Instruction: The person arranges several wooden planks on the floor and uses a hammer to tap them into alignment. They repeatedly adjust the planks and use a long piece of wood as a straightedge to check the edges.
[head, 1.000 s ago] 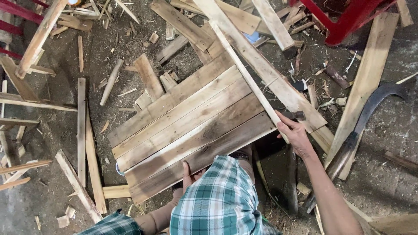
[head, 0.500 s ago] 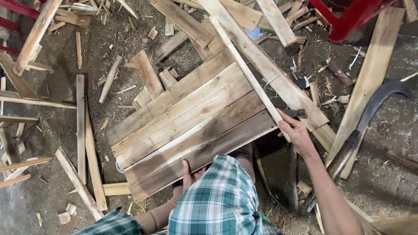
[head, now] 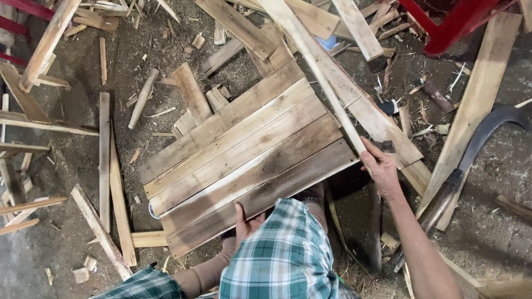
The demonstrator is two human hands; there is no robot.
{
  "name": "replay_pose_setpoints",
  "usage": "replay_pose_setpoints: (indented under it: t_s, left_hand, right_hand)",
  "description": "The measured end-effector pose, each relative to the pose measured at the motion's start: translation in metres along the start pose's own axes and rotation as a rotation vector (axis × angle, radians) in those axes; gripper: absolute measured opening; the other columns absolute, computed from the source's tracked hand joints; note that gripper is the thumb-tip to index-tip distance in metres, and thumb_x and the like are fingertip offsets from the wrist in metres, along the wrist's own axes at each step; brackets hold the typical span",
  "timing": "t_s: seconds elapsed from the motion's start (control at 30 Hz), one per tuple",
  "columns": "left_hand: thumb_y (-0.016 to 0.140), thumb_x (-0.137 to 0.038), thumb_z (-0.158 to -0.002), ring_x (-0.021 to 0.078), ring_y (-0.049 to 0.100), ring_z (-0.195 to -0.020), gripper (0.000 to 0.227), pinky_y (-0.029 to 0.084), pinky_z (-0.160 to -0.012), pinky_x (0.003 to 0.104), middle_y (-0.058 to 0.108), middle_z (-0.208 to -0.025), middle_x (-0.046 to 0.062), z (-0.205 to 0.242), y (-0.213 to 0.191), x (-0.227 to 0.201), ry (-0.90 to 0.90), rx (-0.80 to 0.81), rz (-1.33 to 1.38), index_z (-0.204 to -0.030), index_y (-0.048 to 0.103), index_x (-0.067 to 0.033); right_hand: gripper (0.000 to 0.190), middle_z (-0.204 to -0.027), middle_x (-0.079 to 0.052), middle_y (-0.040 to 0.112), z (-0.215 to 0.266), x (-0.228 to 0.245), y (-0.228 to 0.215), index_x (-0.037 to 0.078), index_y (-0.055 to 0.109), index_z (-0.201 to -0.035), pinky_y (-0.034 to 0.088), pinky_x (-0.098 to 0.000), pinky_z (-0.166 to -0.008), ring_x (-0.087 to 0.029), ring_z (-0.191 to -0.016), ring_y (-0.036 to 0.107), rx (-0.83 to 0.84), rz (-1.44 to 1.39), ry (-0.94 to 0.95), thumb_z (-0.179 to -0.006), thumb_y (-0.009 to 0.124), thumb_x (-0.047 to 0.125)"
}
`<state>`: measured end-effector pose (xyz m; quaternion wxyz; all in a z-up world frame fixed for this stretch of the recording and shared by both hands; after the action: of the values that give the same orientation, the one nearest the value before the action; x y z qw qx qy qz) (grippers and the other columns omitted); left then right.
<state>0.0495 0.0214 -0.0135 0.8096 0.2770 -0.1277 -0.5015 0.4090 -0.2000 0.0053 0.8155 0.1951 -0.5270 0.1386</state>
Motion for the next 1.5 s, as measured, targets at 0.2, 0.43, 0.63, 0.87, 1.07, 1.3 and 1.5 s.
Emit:
replay_pose_setpoints:
  t_s: [0.2,0.43,0.63,0.87,1.07,1.3,1.5]
  left_hand:
    - [0.082,-0.029,-0.079,0.0227,0.071,-0.105,0.038,0.059,-0.096,0.044,0.075,-0.114,0.004,-0.041,-0.052,-0.025,0.106,-0.114,0.087,-0.113,0.071,-0.0149]
    - [0.084,-0.018,-0.073,0.0237,0.071,-0.105,0.041,0.056,-0.102,0.047,0.075,-0.112,0.005,-0.021,-0.027,-0.01,0.146,-0.218,0.202,-0.111,0.07,-0.0124]
    - [0.082,-0.017,-0.073,0.0278,0.067,-0.113,0.047,0.052,-0.108,0.048,0.07,-0.119,0.011,-0.022,-0.025,-0.005,0.151,-0.158,0.27,-0.117,0.065,-0.0096]
    - [0.079,-0.021,-0.071,0.0353,0.057,-0.127,0.071,0.046,-0.113,0.051,0.061,-0.135,0.021,-0.028,-0.023,-0.002,0.143,-0.146,0.272,-0.135,0.053,-0.0033]
    - [0.069,-0.034,-0.094,0.0439,0.062,-0.112,0.053,0.052,-0.094,0.049,0.06,-0.125,0.036,-0.04,-0.044,0.023,-0.108,-0.192,-0.18,-0.123,0.057,0.0091]
    - [0.056,-0.032,-0.1,0.0082,0.06,-0.065,0.026,0.052,-0.06,0.023,0.065,-0.08,0.001,-0.037,0.101,-0.092,0.34,-0.157,-1.582,-0.11,0.07,-0.012]
    - [0.065,-0.021,-0.091,0.0449,0.052,-0.127,0.046,0.021,-0.118,0.068,0.063,-0.123,0.026,-0.046,0.237,-0.228,1.345,-0.287,-1.886,-0.127,0.061,0.0061]
  right_hand:
    - [0.051,-0.143,-0.022,0.062,-0.027,0.016,-0.025,0.025,0.063,-0.144,0.058,-0.0426,-0.088,-0.033,-0.103,0.068,-0.181,1.033,-0.355,-0.094,0.067,0.015]
    - [0.034,-0.102,-0.012,0.078,0.013,0.033,0.003,0.005,0.078,-0.108,0.053,-0.0323,-0.068,-0.024,-0.072,0.067,-0.208,0.861,-0.17,-0.094,0.068,0.034]
    - [0.015,-0.072,-0.006,0.072,0.005,-0.034,-0.023,0.003,0.078,-0.097,0.051,-0.0247,-0.066,-0.015,-0.065,0.067,-0.348,0.67,-0.108,-0.092,0.076,0.017]
    - [0.018,-0.085,-0.006,0.067,-0.048,-0.148,-0.079,0.002,0.068,-0.103,0.057,-0.0198,-0.071,-0.01,-0.074,0.065,-0.16,-0.019,0.231,-0.103,0.068,0.02]
    - [0.019,-0.098,0.0,0.065,-0.098,-0.244,-0.122,0.01,0.065,-0.107,0.057,-0.024,-0.095,-0.007,-0.094,0.063,0.059,-0.377,0.569,-0.102,0.068,0.028]
    - [0.017,-0.09,0.01,0.073,-0.11,-0.295,-0.151,0.024,0.071,-0.107,0.063,-0.0301,-0.088,-0.003,-0.082,0.073,-0.114,-0.411,0.627,-0.093,0.078,0.03]
    - [0.025,-0.093,-0.011,0.072,-0.096,-0.233,-0.096,-0.003,0.068,-0.113,0.05,-0.0268,-0.072,-0.018,-0.074,0.065,0.228,0.609,-0.313,-0.089,0.065,-0.007]
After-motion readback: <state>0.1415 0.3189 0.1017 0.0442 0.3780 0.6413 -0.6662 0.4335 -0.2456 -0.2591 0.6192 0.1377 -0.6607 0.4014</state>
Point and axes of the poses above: each hand's wrist, its own z-axis away from the middle knuckle, its own y-axis out of the palm, x = y × z, the point moved 8 cm from there along -z, towards the middle knuckle
